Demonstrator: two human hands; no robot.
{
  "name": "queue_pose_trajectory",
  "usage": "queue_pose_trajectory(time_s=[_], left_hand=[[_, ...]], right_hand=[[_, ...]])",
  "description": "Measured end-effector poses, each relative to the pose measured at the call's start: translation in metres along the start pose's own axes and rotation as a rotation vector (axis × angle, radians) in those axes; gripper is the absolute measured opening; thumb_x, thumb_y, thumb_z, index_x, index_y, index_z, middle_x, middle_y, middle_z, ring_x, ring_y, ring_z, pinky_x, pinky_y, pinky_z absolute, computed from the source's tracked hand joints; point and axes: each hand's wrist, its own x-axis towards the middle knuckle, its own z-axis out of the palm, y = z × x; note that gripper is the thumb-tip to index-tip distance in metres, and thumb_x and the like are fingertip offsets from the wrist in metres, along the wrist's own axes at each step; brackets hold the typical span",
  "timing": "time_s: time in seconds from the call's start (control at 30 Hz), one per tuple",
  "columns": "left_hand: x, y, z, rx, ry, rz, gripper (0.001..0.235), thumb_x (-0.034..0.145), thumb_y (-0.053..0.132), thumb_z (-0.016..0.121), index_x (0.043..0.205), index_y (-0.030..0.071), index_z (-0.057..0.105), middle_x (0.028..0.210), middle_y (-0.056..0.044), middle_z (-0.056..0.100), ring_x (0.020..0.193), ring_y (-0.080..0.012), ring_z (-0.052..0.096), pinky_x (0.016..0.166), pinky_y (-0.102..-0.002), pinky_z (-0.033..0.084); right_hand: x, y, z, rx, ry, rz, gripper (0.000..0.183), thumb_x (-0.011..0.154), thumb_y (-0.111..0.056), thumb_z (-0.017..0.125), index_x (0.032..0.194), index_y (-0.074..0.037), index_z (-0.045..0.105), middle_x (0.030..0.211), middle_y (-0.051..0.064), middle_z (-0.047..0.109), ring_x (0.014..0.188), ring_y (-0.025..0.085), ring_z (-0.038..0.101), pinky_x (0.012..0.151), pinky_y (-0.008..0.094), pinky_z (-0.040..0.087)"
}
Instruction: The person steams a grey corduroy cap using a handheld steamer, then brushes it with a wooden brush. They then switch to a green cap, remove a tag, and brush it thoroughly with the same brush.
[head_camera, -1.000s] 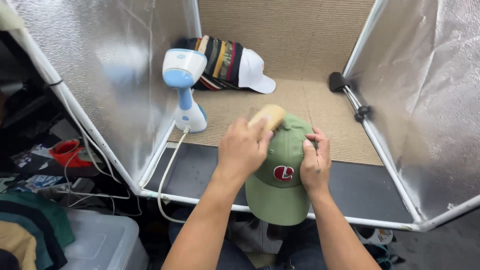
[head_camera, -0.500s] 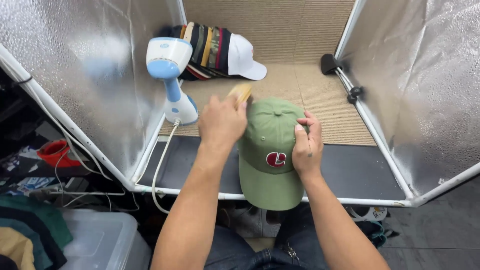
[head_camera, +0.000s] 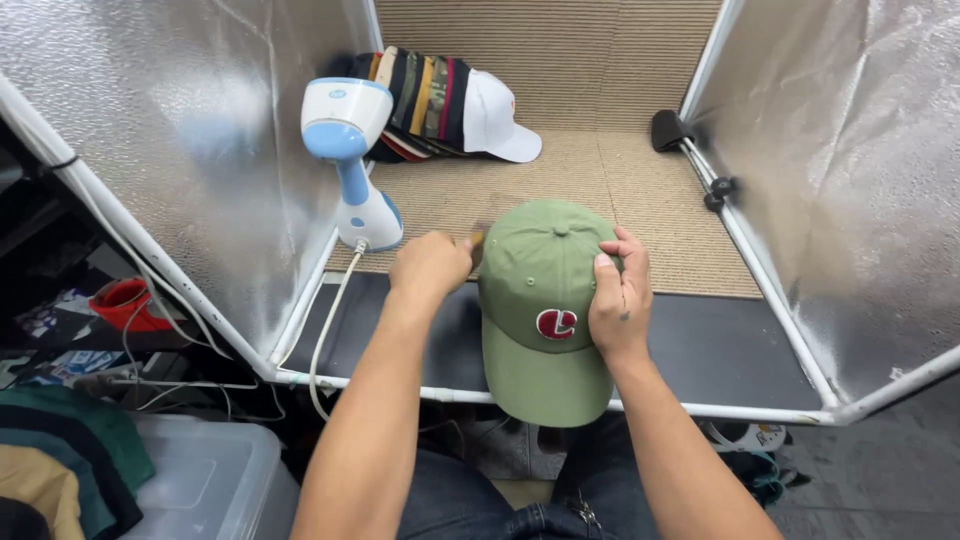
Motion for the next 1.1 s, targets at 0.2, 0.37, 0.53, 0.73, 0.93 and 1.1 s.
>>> queue_pose_trajectory(time_s=[0.2, 0.37, 0.53, 0.73, 0.93, 1.1], left_hand=[[-0.093, 0.058, -0.014, -0.290, 0.620, 0.514, 0.042, 0.096, 0.046, 0.067, 0.128, 0.020, 0.073, 0.096, -0.016, 0.064, 0.089, -0.0412, 0.071, 0.076, -0.047, 0.059], [-0.107, 0.030, 0.012, -0.517, 0.274, 0.051, 0.049, 0.103, 0.041, 0.047, 0.132, 0.007, 0.066, 0.112, -0.028, 0.070, 0.110, -0.0457, 0.065, 0.096, -0.053, 0.052], [-0.105, 0.017, 0.011, -0.456, 0.092, -0.212, 0.054, 0.100, 0.056, 0.047, 0.127, 0.015, 0.070, 0.109, -0.026, 0.071, 0.114, -0.0468, 0.066, 0.096, -0.054, 0.052], [-0.076, 0.058, -0.022, -0.311, 0.426, 0.431, 0.040, 0.092, 0.051, 0.067, 0.122, 0.026, 0.076, 0.104, -0.010, 0.066, 0.100, -0.0375, 0.068, 0.085, -0.048, 0.056], [-0.045, 0.084, -0.035, -0.277, 0.180, 0.562, 0.039, 0.095, 0.045, 0.062, 0.118, 0.019, 0.078, 0.106, -0.023, 0.068, 0.105, -0.0464, 0.066, 0.091, -0.054, 0.055], [-0.008, 0.047, -0.014, -0.327, 0.064, 0.121, 0.052, 0.101, 0.057, 0.048, 0.127, 0.019, 0.073, 0.110, -0.013, 0.075, 0.109, -0.0338, 0.071, 0.088, -0.049, 0.057]], right_hand=[[-0.002, -0.007, -0.003, -0.022, -0.010, 0.003, 0.023, 0.101, -0.034, 0.050, 0.115, -0.017, 0.058, 0.148, 0.013, 0.057, 0.137, 0.040, 0.051, 0.114, 0.055, 0.038], [-0.006, -0.002, -0.004, -0.041, 0.001, 0.015, 0.023, 0.101, -0.034, 0.050, 0.115, -0.018, 0.058, 0.148, 0.013, 0.057, 0.136, 0.039, 0.053, 0.114, 0.054, 0.039], [-0.001, -0.006, 0.000, -0.035, 0.012, 0.018, 0.022, 0.100, -0.034, 0.052, 0.114, -0.019, 0.060, 0.148, 0.010, 0.057, 0.138, 0.036, 0.052, 0.115, 0.051, 0.039], [-0.004, -0.011, -0.003, -0.029, -0.021, 0.032, 0.025, 0.101, -0.035, 0.049, 0.116, -0.018, 0.058, 0.150, 0.012, 0.056, 0.138, 0.040, 0.050, 0.115, 0.054, 0.038], [-0.003, -0.018, -0.006, -0.048, -0.027, 0.041, 0.026, 0.101, -0.033, 0.049, 0.117, -0.015, 0.058, 0.150, 0.016, 0.055, 0.139, 0.043, 0.049, 0.115, 0.058, 0.036], [-0.003, -0.009, -0.005, -0.037, -0.032, 0.013, 0.025, 0.103, -0.035, 0.048, 0.117, -0.017, 0.058, 0.149, 0.014, 0.055, 0.138, 0.042, 0.049, 0.116, 0.057, 0.035]])
